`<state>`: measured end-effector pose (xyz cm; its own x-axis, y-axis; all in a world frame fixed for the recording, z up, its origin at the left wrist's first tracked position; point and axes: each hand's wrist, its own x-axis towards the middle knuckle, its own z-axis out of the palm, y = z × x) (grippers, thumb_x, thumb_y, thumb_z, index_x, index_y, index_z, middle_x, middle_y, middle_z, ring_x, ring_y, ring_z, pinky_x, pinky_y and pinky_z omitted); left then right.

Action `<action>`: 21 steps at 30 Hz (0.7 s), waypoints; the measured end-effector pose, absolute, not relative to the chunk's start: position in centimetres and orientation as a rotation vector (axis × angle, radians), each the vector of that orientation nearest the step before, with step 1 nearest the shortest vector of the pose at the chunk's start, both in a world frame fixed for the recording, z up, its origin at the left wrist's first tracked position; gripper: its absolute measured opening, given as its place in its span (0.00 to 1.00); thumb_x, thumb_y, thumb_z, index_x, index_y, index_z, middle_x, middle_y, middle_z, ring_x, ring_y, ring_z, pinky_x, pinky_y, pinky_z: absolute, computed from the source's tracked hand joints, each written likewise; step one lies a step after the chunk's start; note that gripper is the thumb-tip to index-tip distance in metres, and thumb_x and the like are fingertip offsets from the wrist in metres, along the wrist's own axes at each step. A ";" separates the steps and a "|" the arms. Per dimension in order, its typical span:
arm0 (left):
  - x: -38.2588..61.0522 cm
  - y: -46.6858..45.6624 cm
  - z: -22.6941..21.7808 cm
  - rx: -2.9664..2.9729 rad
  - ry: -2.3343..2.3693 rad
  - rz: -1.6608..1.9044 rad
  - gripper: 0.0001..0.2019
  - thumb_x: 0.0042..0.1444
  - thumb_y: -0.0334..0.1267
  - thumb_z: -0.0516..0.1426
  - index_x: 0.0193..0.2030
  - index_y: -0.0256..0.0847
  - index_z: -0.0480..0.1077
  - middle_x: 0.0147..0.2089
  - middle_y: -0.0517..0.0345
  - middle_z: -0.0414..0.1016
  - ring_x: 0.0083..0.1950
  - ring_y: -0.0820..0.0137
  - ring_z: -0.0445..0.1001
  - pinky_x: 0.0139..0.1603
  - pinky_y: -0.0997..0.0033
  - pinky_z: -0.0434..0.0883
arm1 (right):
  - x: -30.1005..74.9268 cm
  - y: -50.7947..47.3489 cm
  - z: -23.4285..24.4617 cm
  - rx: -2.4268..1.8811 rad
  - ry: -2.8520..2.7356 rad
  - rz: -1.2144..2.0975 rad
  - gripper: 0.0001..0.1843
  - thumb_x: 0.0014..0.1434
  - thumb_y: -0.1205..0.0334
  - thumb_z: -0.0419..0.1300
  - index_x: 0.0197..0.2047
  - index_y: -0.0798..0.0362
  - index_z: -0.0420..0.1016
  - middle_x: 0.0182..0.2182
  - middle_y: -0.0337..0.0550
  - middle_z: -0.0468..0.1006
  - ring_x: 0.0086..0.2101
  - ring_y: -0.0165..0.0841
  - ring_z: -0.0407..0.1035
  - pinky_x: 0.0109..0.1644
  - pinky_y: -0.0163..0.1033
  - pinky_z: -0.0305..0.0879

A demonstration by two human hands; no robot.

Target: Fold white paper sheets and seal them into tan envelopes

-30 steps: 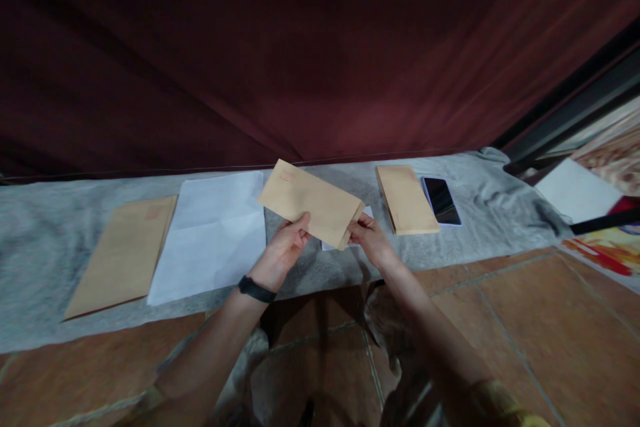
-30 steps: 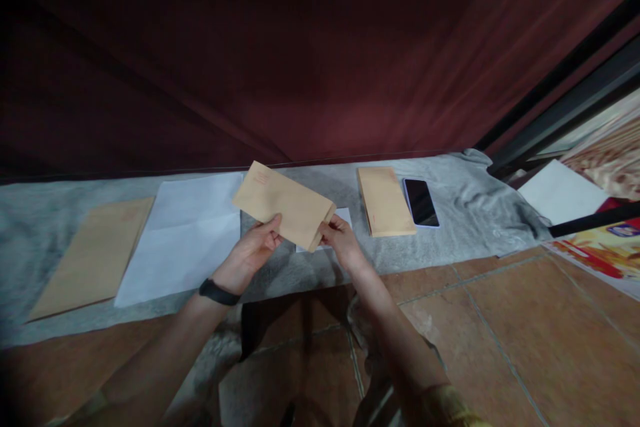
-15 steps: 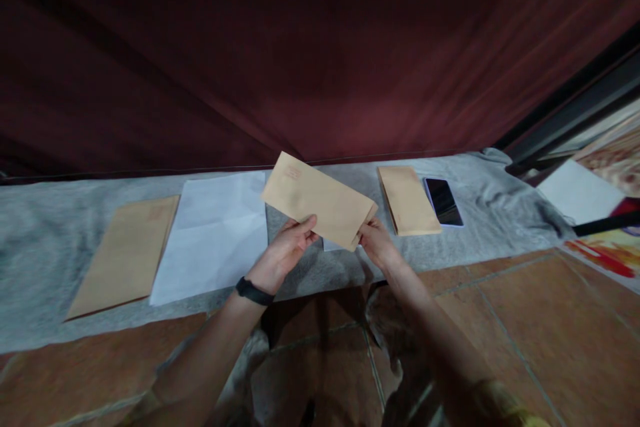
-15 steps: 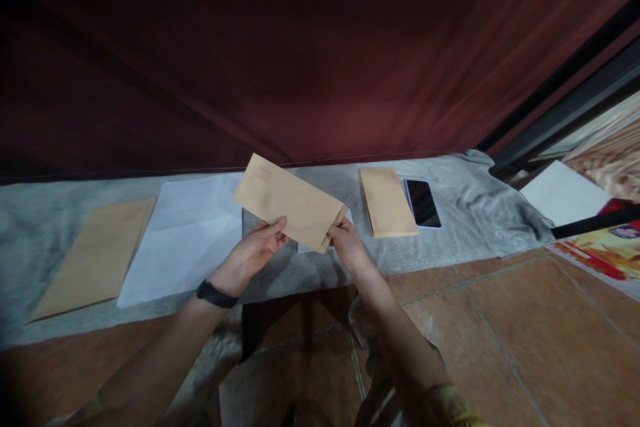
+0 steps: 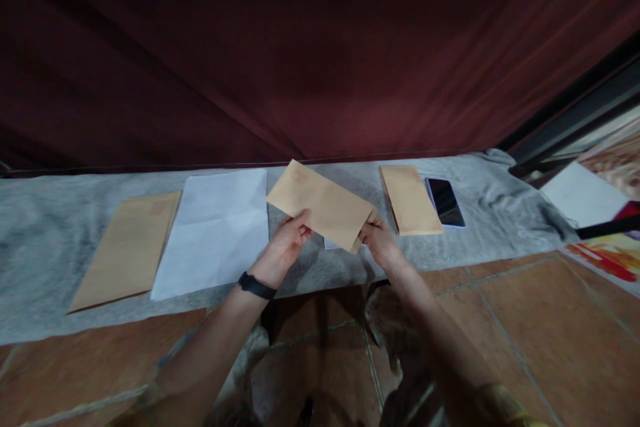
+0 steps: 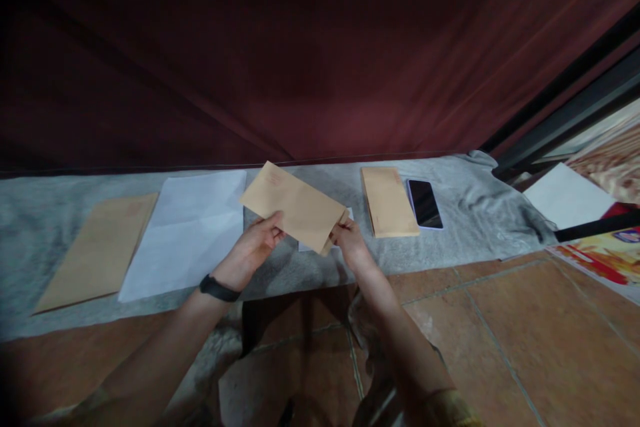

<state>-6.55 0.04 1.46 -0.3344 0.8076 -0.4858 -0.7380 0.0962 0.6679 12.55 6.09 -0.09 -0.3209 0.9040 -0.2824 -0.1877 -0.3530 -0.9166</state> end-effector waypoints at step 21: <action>-8.5 1.2 -0.6 0.834 1.859 1.757 0.61 0.42 0.33 0.70 0.77 0.47 0.38 0.71 0.40 0.55 0.67 0.53 0.67 0.64 0.49 0.71 | 13.1 6.4 -0.6 -1.082 -1.036 1.722 0.12 0.44 0.56 0.66 0.34 0.48 0.78 0.33 0.41 0.85 0.39 0.41 0.80 0.37 0.40 0.73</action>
